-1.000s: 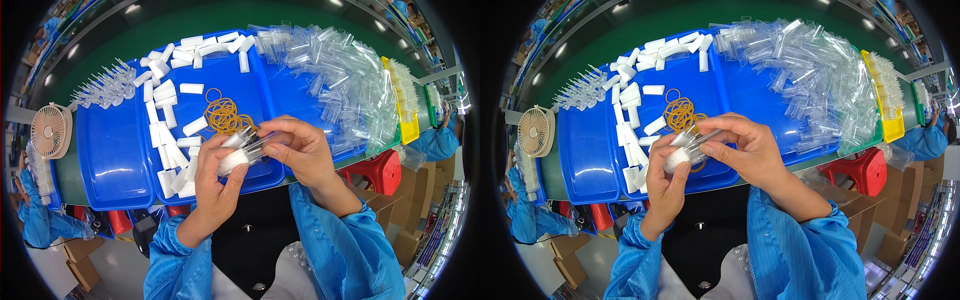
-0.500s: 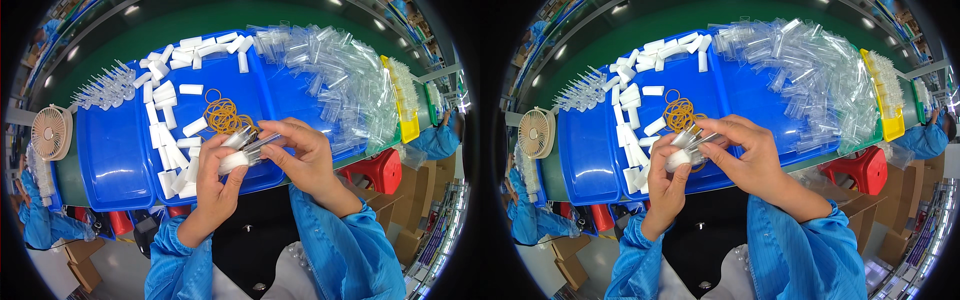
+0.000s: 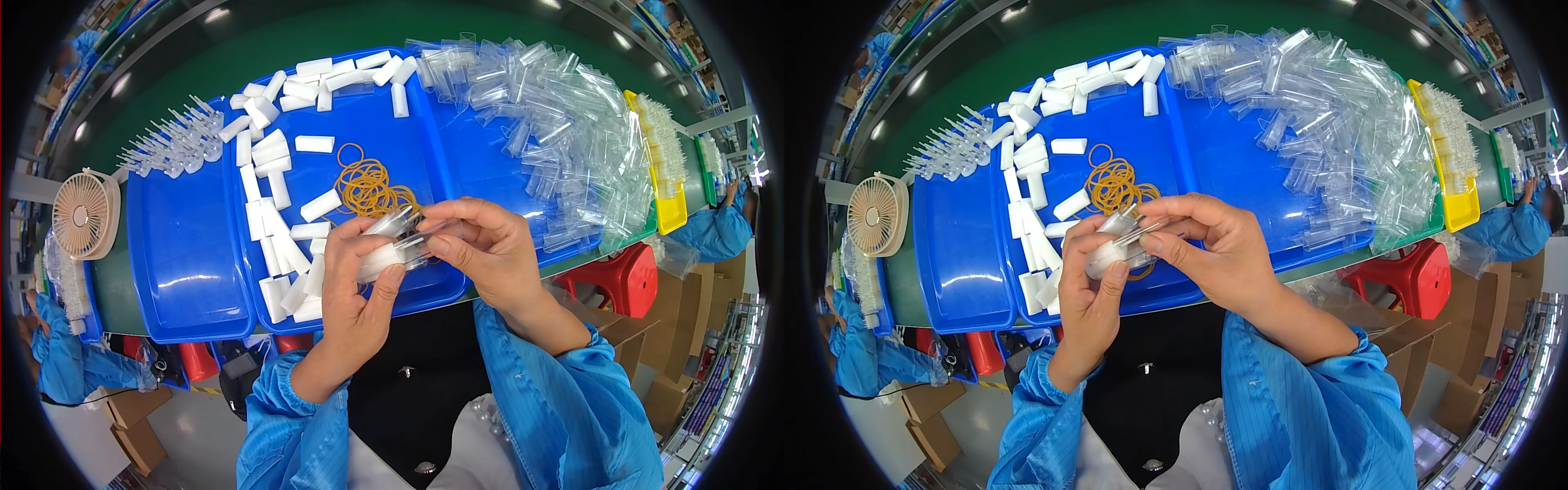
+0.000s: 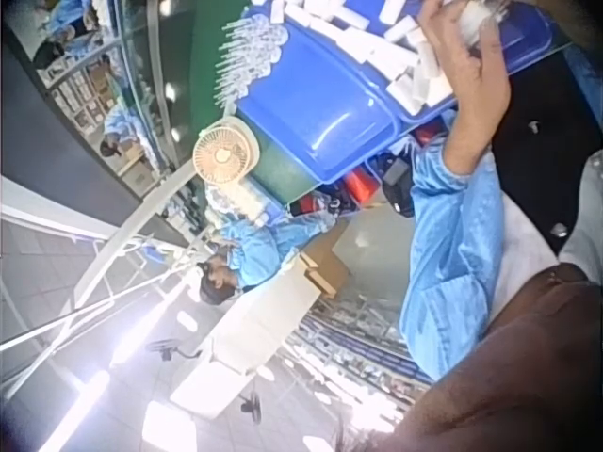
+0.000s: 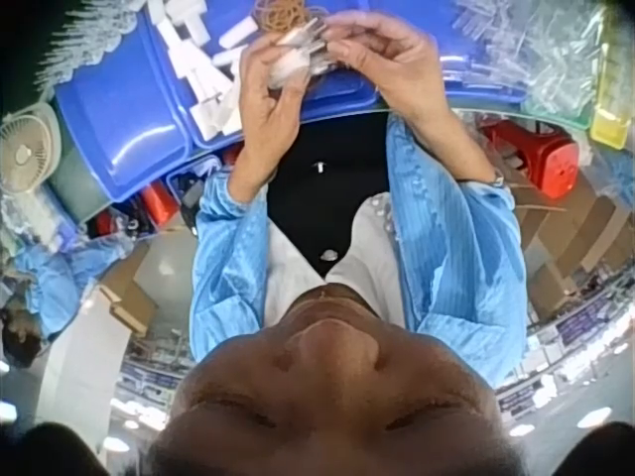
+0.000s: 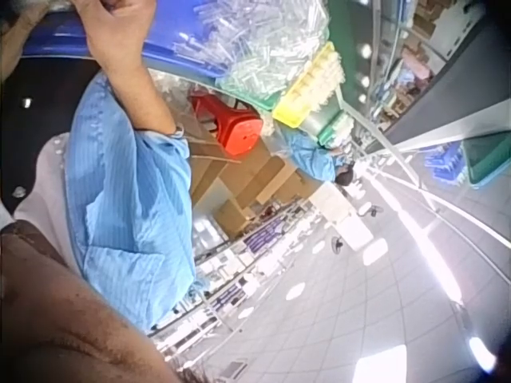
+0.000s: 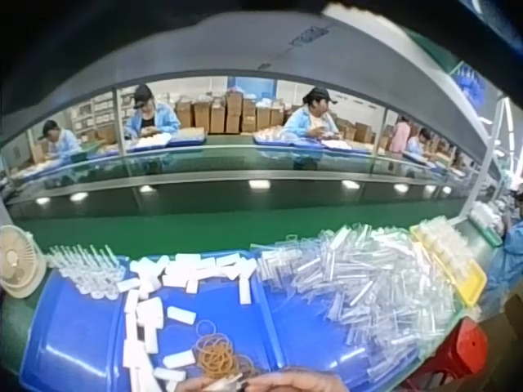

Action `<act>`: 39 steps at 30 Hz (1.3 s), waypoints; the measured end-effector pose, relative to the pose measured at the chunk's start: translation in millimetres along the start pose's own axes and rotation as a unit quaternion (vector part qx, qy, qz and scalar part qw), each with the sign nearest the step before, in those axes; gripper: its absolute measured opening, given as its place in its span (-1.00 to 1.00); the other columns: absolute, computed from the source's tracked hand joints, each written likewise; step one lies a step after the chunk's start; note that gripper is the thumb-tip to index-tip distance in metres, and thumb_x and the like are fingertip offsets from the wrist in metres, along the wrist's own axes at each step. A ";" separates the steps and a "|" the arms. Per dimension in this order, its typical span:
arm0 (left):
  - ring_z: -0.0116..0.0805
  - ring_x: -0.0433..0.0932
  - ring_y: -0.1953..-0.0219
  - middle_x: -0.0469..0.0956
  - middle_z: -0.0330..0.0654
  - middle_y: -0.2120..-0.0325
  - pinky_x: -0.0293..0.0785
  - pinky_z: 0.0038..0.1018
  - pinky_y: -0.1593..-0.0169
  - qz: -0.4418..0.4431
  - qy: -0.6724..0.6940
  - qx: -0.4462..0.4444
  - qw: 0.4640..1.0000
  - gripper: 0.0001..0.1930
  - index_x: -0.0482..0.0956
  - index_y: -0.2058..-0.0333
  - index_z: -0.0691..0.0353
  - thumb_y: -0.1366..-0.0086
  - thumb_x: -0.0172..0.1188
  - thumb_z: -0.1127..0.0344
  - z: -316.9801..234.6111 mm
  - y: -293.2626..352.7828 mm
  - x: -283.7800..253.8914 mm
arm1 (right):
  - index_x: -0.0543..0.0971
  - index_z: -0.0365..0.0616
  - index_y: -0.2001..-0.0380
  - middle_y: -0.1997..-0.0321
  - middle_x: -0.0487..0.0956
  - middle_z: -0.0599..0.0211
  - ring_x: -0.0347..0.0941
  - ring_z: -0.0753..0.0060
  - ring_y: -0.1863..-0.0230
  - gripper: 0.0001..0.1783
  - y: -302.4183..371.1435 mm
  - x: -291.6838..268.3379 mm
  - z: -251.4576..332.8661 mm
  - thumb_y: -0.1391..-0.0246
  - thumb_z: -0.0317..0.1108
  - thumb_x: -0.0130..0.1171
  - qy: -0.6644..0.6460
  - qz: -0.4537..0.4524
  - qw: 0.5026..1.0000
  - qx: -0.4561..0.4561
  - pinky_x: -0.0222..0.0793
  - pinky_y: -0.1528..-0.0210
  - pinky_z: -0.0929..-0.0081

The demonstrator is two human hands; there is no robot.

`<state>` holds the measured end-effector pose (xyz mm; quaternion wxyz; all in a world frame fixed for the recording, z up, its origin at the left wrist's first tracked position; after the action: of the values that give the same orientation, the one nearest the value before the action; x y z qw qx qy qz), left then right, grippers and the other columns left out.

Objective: The person attaches foam pieces around a plastic pronged component, slides a clear plastic sleeve over the assembled unit, and secures it with a rubber band.

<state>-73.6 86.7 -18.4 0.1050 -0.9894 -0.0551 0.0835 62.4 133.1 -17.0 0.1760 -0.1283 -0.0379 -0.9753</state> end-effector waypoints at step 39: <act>-0.12 0.37 0.09 0.30 0.03 0.12 0.28 -0.40 0.04 0.031 -0.030 -0.001 0.999 -0.80 0.43 0.23 0.32 -0.23 0.10 0.32 2.2 -0.9 3.6 | 0.42 -0.30 0.04 0.24 0.47 0.29 0.44 0.62 0.44 -0.64 -4.8 -19.9 20.2 -0.05 -0.55 0.12 -0.065 -0.017 0.994 -0.082 0.40 0.37 0.72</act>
<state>-70.6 88.4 -20.8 0.0994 -0.9879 -0.0280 0.1159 83.6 146.6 -2.9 0.1450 -0.2049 0.0286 -0.9676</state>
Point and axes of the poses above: each hand's wrist, its own y-axis away from the middle knuckle, its own x-axis out of the palm, z = x × y, the point moved 10 cm from there along -y, towards the middle knuckle
